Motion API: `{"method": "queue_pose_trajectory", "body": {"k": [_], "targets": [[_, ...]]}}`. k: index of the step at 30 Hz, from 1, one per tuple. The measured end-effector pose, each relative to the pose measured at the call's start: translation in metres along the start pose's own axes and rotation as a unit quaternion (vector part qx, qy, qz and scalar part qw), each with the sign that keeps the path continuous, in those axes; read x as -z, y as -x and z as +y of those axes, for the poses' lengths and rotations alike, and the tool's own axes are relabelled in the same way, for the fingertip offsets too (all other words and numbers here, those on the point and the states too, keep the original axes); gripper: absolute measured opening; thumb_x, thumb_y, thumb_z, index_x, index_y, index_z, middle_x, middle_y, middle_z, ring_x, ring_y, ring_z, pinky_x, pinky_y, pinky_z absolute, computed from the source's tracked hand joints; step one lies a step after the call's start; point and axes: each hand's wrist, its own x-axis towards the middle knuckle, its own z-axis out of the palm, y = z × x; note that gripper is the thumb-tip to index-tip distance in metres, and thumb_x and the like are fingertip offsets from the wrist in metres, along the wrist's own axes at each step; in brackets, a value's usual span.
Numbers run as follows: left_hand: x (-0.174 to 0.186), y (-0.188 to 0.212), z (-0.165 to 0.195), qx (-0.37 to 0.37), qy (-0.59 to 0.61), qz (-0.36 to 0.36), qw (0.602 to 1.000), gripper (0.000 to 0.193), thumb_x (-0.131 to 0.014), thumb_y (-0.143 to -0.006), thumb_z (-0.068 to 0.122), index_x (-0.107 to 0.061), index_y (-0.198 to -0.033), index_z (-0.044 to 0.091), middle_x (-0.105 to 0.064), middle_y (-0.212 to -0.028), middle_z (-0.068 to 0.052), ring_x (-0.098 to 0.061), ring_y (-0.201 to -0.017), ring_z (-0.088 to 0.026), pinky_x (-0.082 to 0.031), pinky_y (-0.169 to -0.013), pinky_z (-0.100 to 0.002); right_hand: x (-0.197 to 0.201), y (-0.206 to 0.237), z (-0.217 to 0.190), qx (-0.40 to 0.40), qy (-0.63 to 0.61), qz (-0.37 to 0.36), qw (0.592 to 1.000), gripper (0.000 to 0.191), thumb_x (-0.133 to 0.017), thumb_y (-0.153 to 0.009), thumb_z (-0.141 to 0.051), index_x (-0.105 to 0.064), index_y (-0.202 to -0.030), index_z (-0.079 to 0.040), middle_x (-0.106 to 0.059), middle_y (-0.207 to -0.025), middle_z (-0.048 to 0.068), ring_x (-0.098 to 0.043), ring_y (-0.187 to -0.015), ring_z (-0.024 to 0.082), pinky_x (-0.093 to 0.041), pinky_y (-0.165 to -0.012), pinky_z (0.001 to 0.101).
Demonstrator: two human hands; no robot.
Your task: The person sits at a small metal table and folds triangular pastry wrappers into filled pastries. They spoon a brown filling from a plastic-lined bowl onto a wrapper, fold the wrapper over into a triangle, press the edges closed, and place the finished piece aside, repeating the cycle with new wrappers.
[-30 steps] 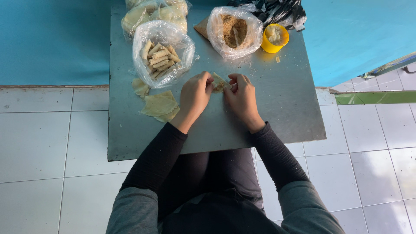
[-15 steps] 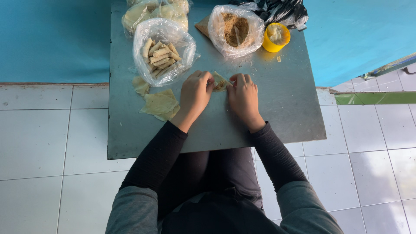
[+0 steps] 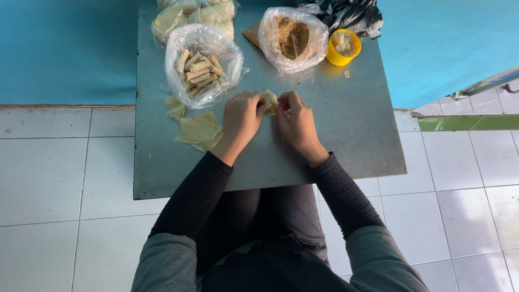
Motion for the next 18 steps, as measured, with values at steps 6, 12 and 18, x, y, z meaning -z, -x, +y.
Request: {"method": "queue_pose_trajectory", "body": {"k": [6, 12, 18], "targets": [[0.000, 0.000, -0.001, 0.014, -0.010, -0.021, 1.000, 0.009, -0.077, -0.083, 0.010, -0.070, -0.089, 0.008, -0.072, -0.085, -0.006, -0.069, -0.085, -0.029, -0.046, -0.078, -0.044, -0.002, 0.000, -0.006, 0.035, -0.022, -0.028, 0.999, 0.025, -0.071, -0.093, 0.000, -0.064, -0.116, 0.003, -0.070, -0.106, 0.018, -0.075, -0.091, 0.027, -0.061, -0.077, 0.0341], [0.011, -0.004, -0.007, 0.012, 0.021, -0.098, 0.995, 0.027, -0.085, -0.072, 0.021, -0.072, -0.092, 0.009, -0.074, -0.085, -0.006, -0.070, -0.086, -0.028, -0.044, -0.080, -0.046, -0.001, -0.004, -0.001, 0.066, 0.003, -0.048, 0.997, 0.019, -0.069, -0.093, 0.002, -0.071, -0.111, 0.000, -0.071, -0.106, 0.017, -0.072, -0.092, 0.033, -0.058, -0.081, 0.0369], [0.010, -0.003, -0.014, -0.041, -0.005, -0.082, 0.996, 0.012, -0.079, -0.084, 0.018, -0.072, -0.090, 0.010, -0.074, -0.089, -0.006, -0.070, -0.090, -0.030, -0.044, -0.085, -0.046, 0.001, -0.006, -0.001, 0.077, -0.006, -0.068, 0.995, 0.021, -0.074, -0.086, -0.002, -0.075, -0.108, -0.001, -0.066, -0.101, 0.017, -0.067, -0.088, 0.033, -0.055, -0.079, 0.0386]]}}
